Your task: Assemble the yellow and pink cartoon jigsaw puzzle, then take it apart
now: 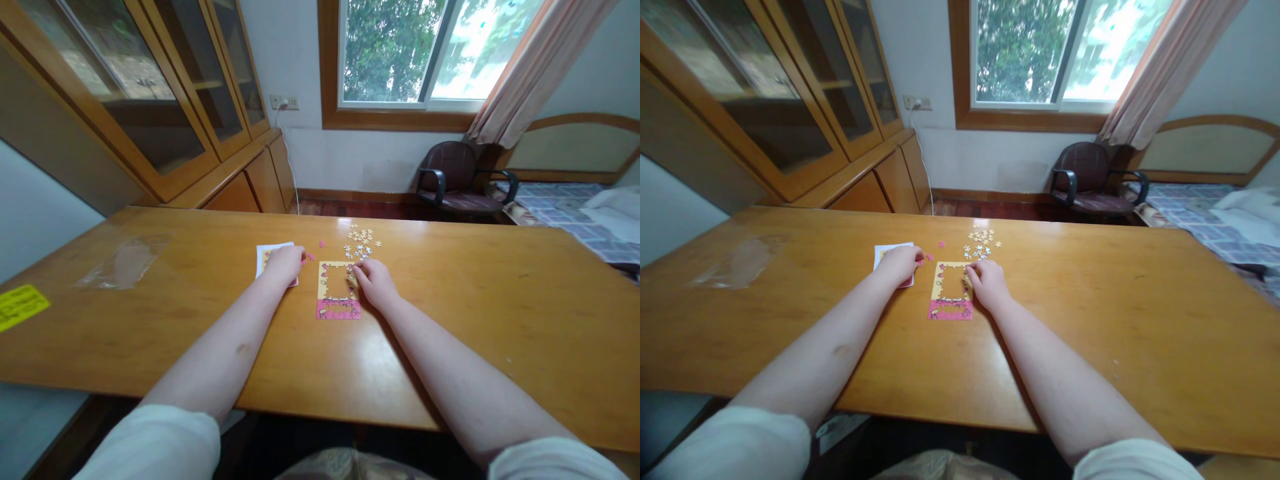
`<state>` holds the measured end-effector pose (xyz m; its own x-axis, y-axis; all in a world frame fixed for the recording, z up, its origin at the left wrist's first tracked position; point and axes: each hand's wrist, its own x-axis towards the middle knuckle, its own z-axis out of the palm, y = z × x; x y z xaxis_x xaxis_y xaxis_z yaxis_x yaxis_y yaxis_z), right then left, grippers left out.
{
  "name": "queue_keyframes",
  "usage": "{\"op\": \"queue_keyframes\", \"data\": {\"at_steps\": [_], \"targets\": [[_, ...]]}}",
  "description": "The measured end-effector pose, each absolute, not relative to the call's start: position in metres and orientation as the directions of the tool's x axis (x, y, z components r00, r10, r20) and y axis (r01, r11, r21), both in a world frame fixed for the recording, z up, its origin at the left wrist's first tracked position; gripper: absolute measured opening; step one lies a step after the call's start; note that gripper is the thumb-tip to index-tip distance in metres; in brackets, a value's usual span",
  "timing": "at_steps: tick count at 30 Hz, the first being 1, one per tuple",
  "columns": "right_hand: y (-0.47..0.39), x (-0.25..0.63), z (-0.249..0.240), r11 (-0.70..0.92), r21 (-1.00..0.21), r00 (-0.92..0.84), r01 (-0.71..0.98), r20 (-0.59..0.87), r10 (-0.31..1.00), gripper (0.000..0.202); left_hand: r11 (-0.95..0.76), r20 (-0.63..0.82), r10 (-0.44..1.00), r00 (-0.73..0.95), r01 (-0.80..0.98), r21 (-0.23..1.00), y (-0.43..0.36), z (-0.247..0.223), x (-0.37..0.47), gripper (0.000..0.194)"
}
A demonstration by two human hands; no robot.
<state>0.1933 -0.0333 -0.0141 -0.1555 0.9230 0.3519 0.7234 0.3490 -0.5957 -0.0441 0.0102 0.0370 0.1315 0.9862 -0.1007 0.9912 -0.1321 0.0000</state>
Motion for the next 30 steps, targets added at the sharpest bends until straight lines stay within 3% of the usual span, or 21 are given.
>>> {"op": "queue_keyframes", "data": {"at_steps": [6, 10, 14, 16, 21, 27, 30], "targets": [[-0.033, 0.194, -0.014, 0.342, -0.608, -0.147, 0.717, 0.348, 0.926, 0.024, -0.124, -0.145, 0.980, 0.139, 0.986, 0.113, 0.018, 0.033, -0.046, 0.018], [-0.033, 0.194, -0.015, 0.344, -0.616, -0.138, 0.709, 0.357, 0.924, 0.024, -0.201, -0.143, 0.956, 0.257, 0.925, 0.323, 0.004, 0.041, -0.033, 0.014], [-0.032, 0.193, -0.016, 0.353, -0.611, -0.142, 0.709, 0.367, 0.920, 0.023, -0.302, -0.230, 0.841, 0.490, 0.778, 0.552, -0.024, 0.046, -0.012, 0.010], [-0.032, 0.193, -0.016, 0.353, -0.607, -0.142, 0.712, 0.368, 0.919, 0.022, -0.281, -0.266, 0.812, 0.519, 0.748, 0.601, -0.035, 0.043, -0.003, 0.009], [-0.031, 0.193, -0.017, 0.351, -0.616, -0.134, 0.706, 0.371, 0.919, 0.020, -0.295, -0.259, 0.839, 0.478, 0.800, 0.522, -0.043, 0.033, 0.006, 0.010], [-0.030, 0.193, -0.018, 0.364, -0.637, -0.130, 0.680, 0.383, 0.914, 0.020, -0.313, -0.087, 0.924, 0.373, 0.866, 0.390, -0.021, 0.044, -0.003, 0.016], [-0.030, 0.193, -0.018, 0.361, -0.644, -0.131, 0.674, 0.378, 0.917, 0.021, -0.279, -0.023, 0.955, 0.296, 0.923, 0.266, 0.007, 0.047, -0.013, 0.023]]}}
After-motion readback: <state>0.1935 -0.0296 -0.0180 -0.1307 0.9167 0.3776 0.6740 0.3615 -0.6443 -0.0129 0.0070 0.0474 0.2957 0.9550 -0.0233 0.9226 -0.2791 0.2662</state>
